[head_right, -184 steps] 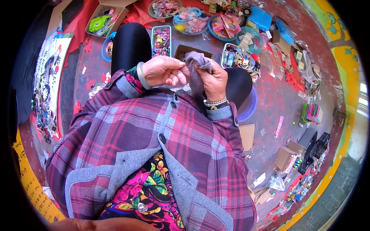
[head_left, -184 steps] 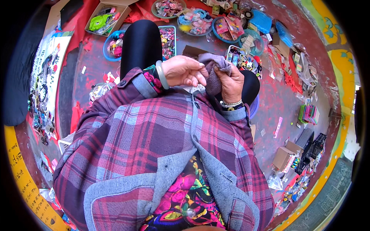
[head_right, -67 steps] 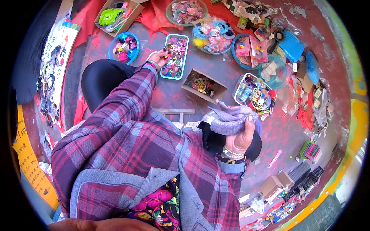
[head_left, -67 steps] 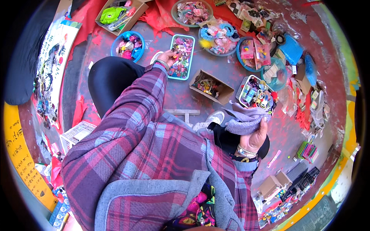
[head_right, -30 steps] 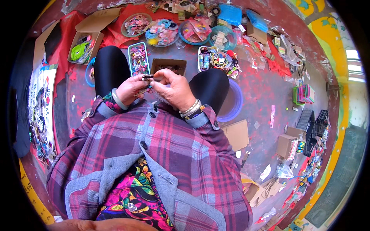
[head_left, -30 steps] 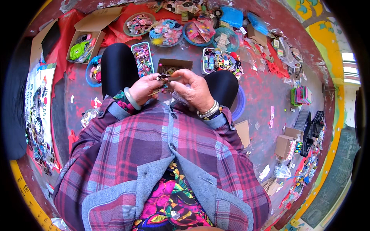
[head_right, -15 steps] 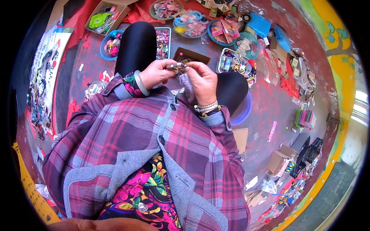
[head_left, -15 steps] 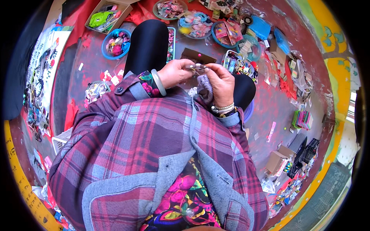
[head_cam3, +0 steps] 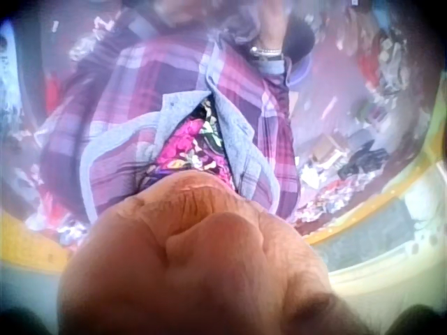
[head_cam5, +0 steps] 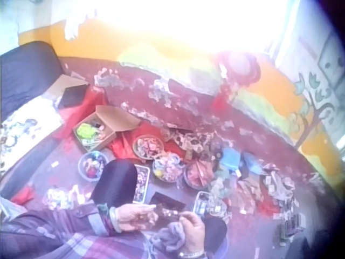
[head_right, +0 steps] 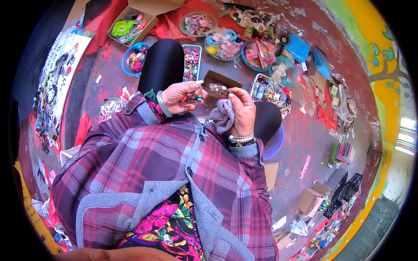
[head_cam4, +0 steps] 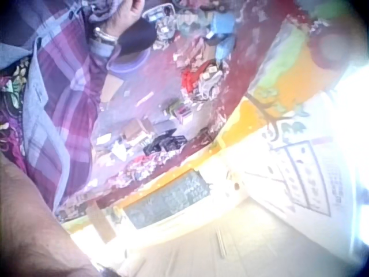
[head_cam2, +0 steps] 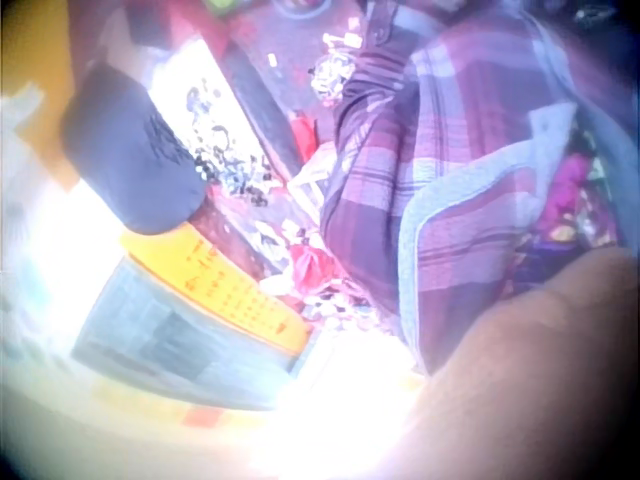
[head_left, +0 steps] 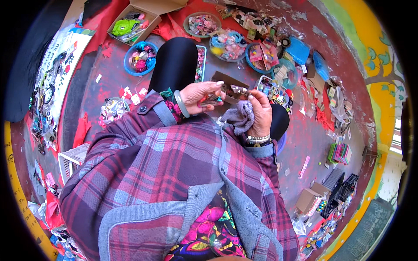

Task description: The person sits on the floor and wipes small decorative trinkets with a cloth. They pick up items one by one from a plastic tray, wipe them, and place them into a cardboard box. The person handles various small objects, including a yellow duck and a red figurine.

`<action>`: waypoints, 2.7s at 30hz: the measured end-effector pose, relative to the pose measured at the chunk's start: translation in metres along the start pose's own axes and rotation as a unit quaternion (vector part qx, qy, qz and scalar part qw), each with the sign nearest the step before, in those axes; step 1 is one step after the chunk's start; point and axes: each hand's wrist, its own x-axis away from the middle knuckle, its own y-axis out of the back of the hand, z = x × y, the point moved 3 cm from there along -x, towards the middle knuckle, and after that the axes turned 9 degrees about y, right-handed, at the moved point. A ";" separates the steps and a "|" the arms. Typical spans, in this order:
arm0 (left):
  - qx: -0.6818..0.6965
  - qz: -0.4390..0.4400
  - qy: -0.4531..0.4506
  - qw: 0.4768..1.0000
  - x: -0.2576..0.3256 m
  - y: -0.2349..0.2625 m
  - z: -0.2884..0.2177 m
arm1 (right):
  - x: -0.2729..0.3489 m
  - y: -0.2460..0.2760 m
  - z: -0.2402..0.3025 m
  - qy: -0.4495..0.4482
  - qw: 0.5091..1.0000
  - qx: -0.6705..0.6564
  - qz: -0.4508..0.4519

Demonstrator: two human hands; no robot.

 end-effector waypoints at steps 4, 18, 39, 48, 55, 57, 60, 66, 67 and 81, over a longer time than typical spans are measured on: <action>-0.015 -0.068 -0.004 0.998 0.004 -0.003 0.001 | -0.001 -0.001 0.000 0.017 1.000 0.013 0.020; -0.139 -0.084 -0.007 0.987 0.006 -0.011 -0.001 | -0.002 0.002 -0.011 0.013 0.995 0.083 0.045; -0.005 -0.384 -0.174 0.907 -0.176 0.178 -0.212 | -0.052 0.051 -0.029 -0.091 0.990 -0.063 -0.086; -0.171 -0.465 -0.008 0.869 -0.168 0.305 -0.109 | -0.054 0.068 -0.021 -0.073 0.986 -0.064 -0.136; -0.900 -0.003 0.267 0.345 -0.168 0.287 -0.024 | -0.052 0.068 0.018 -0.027 0.988 -0.116 -0.095; -0.882 0.016 0.305 0.360 -0.169 0.306 -0.010 | -0.051 0.077 0.019 -0.003 0.987 -0.120 -0.107; -0.853 0.015 0.355 0.382 -0.169 0.289 0.018 | -0.050 0.087 0.014 -0.015 0.981 -0.139 -0.132; -0.700 -0.086 0.408 0.579 -0.165 0.287 0.039 | -0.061 0.096 0.015 -0.021 0.981 -0.159 -0.104; -0.588 -0.176 0.446 0.652 -0.160 0.292 0.025 | -0.057 0.112 0.003 -0.005 0.975 -0.201 -0.098; -0.106 0.044 0.149 0.982 -0.094 0.014 -0.033 | -0.033 0.088 0.035 0.047 0.959 -0.274 -0.053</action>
